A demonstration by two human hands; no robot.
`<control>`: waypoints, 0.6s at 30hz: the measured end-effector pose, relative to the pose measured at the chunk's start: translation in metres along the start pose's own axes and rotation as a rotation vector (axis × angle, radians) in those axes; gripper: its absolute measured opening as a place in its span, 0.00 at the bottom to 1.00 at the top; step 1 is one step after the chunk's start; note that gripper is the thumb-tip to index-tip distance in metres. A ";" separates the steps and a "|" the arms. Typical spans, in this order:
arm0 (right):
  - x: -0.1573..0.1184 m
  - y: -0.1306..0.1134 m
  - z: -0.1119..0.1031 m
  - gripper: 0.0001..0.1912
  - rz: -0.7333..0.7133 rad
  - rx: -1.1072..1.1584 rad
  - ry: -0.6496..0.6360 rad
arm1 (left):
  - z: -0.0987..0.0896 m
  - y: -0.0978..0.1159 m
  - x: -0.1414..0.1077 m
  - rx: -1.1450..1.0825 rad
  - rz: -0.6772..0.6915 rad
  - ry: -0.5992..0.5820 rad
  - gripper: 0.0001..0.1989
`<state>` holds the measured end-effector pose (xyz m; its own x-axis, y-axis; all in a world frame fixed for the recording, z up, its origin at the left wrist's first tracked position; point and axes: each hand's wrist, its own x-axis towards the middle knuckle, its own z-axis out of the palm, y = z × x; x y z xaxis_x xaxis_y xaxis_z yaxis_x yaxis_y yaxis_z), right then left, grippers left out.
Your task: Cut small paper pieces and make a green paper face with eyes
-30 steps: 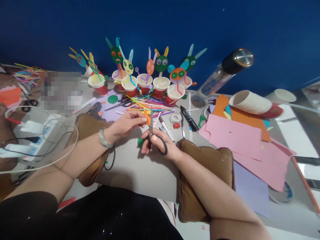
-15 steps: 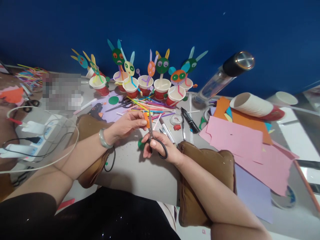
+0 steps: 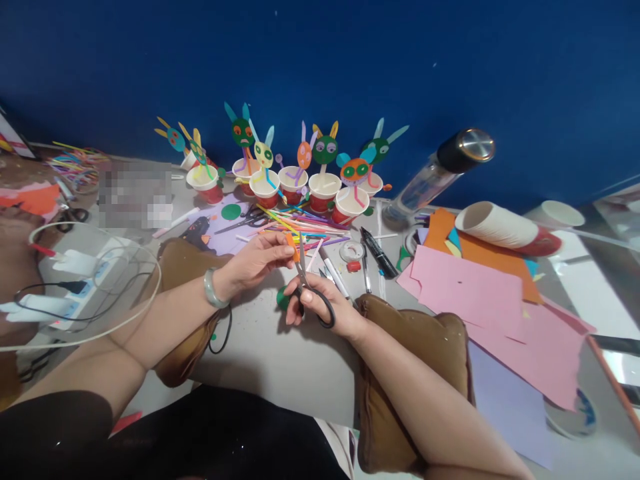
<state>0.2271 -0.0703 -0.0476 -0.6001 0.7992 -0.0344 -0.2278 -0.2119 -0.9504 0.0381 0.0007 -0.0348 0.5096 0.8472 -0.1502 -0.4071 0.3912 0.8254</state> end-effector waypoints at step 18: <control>-0.001 0.002 0.001 0.26 0.032 -0.001 0.029 | -0.003 0.007 0.001 0.049 0.051 -0.064 0.22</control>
<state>0.2263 -0.0720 -0.0496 -0.5845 0.8080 -0.0739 -0.2077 -0.2371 -0.9490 0.0334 0.0050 -0.0309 0.5369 0.8404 -0.0734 -0.3971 0.3285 0.8569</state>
